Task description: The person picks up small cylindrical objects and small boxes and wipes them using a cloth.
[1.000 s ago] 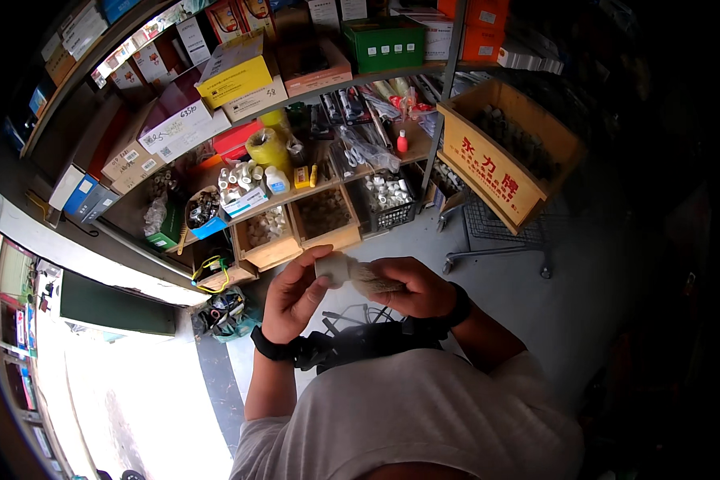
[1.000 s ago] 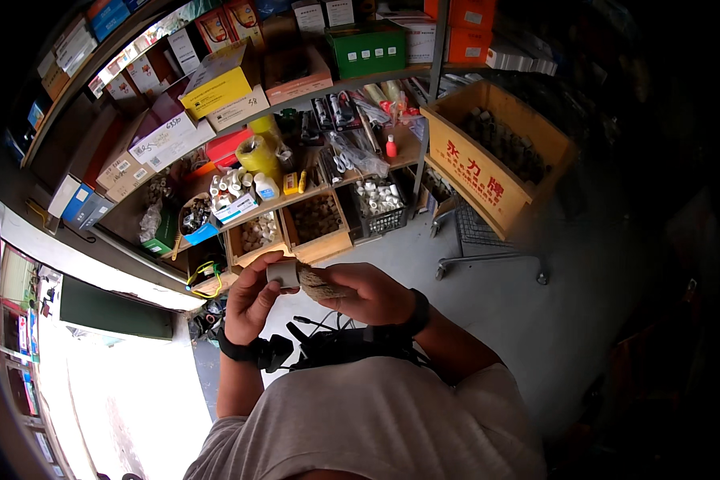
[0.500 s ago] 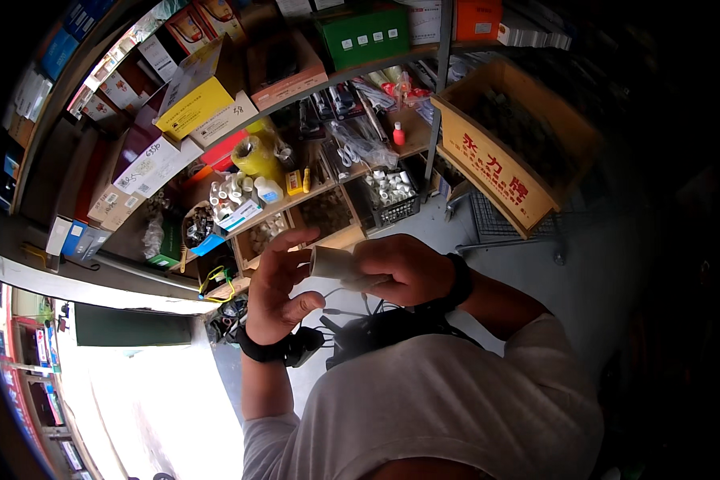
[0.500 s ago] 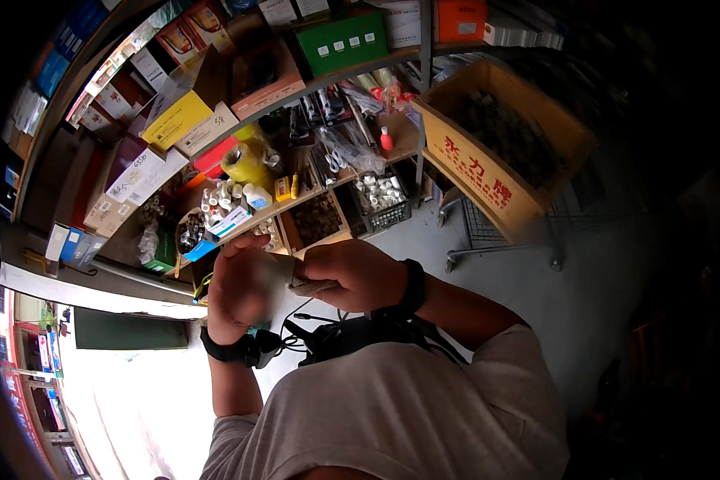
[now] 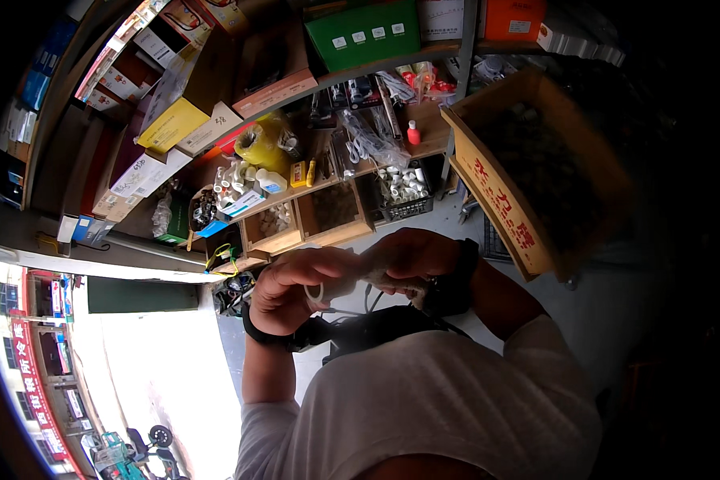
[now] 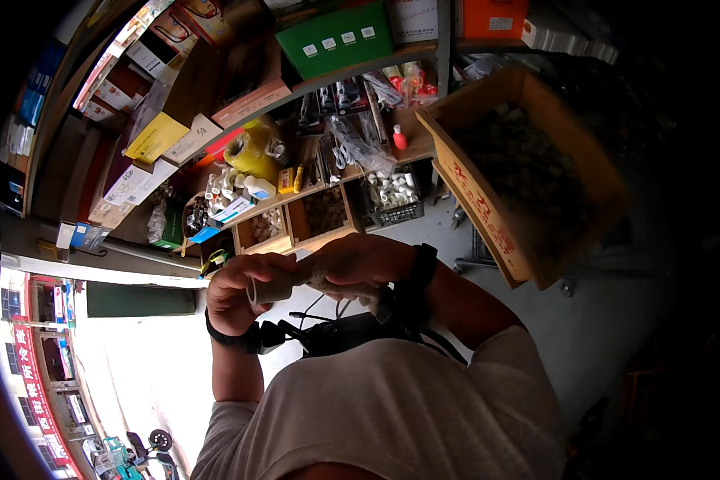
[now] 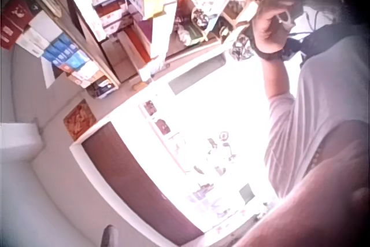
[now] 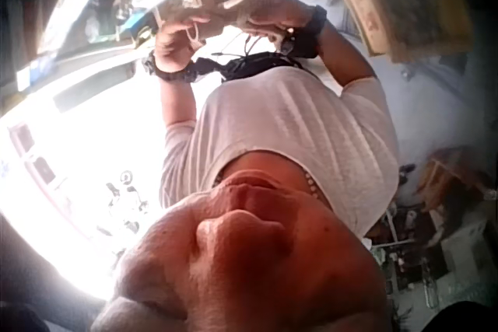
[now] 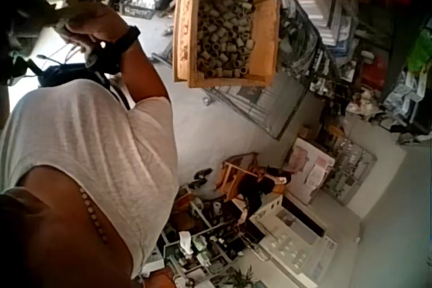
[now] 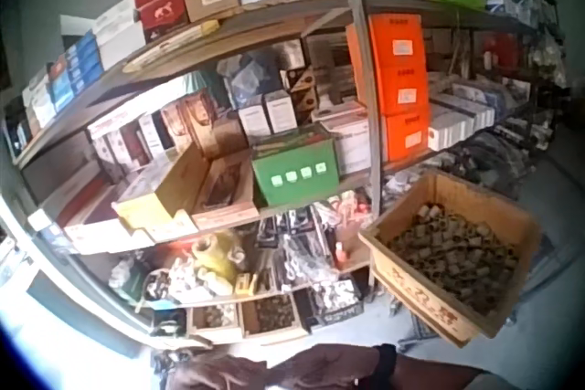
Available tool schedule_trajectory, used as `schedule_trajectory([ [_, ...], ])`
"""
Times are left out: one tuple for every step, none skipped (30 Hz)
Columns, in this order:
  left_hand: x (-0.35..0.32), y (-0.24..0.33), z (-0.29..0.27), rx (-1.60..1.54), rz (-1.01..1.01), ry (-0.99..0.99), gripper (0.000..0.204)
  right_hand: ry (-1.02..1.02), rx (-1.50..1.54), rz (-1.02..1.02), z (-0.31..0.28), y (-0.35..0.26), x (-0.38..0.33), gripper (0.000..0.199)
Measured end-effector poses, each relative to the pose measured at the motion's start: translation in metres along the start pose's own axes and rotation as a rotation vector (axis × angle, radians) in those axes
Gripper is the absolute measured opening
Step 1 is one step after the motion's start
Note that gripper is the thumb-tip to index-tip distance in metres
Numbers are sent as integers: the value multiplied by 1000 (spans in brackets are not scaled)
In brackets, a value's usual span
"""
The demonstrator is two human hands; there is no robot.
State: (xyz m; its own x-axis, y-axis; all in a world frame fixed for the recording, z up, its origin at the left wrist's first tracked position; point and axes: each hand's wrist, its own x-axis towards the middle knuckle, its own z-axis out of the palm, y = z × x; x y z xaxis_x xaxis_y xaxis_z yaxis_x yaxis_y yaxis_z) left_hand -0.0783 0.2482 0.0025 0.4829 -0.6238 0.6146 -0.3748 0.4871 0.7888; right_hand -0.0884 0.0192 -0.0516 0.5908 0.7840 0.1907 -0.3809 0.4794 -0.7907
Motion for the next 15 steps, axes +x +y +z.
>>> schedule_trajectory([
  [0,0,3,-20,-17,131,52,75,31,-9,-5,-3,-3,29],
  [-1,1,2,84,-123,170,59,131,-9,-50,-13,-2,-7,31],
  [-3,4,-1,188,-224,213,66,185,-53,-84,-15,-5,-7,33],
  [0,5,-5,360,-397,184,78,264,-83,-75,-13,-9,-11,30],
  [5,-1,-4,535,-458,204,77,278,-208,-145,-10,-13,-10,28],
  [11,-6,-2,711,-453,198,75,296,-334,-212,-6,-14,-8,27],
  [16,-11,0,886,-447,187,74,315,-459,-279,-4,-13,-5,25],
  [20,-14,1,892,-471,174,71,314,-820,-502,-6,-10,2,23],
  [23,-18,1,896,-496,165,68,327,-1001,-443,-5,-12,2,23],
  [35,-16,5,983,-473,127,68,341,-1189,-379,-4,-16,0,23],
  [42,-17,6,1069,-449,88,67,352,-1376,-309,-4,-18,-1,23],
  [43,-22,5,1141,-359,68,66,399,-1409,-234,-7,-13,-1,23],
  [43,-26,6,1216,-316,-8,65,385,-1377,-203,-9,-10,-1,23],
  [42,-30,8,1288,-271,-84,64,373,-1344,-172,-10,-8,-2,22],
  [41,-33,9,1364,-226,-158,63,356,-1312,-144,-11,-7,-2,22],
])
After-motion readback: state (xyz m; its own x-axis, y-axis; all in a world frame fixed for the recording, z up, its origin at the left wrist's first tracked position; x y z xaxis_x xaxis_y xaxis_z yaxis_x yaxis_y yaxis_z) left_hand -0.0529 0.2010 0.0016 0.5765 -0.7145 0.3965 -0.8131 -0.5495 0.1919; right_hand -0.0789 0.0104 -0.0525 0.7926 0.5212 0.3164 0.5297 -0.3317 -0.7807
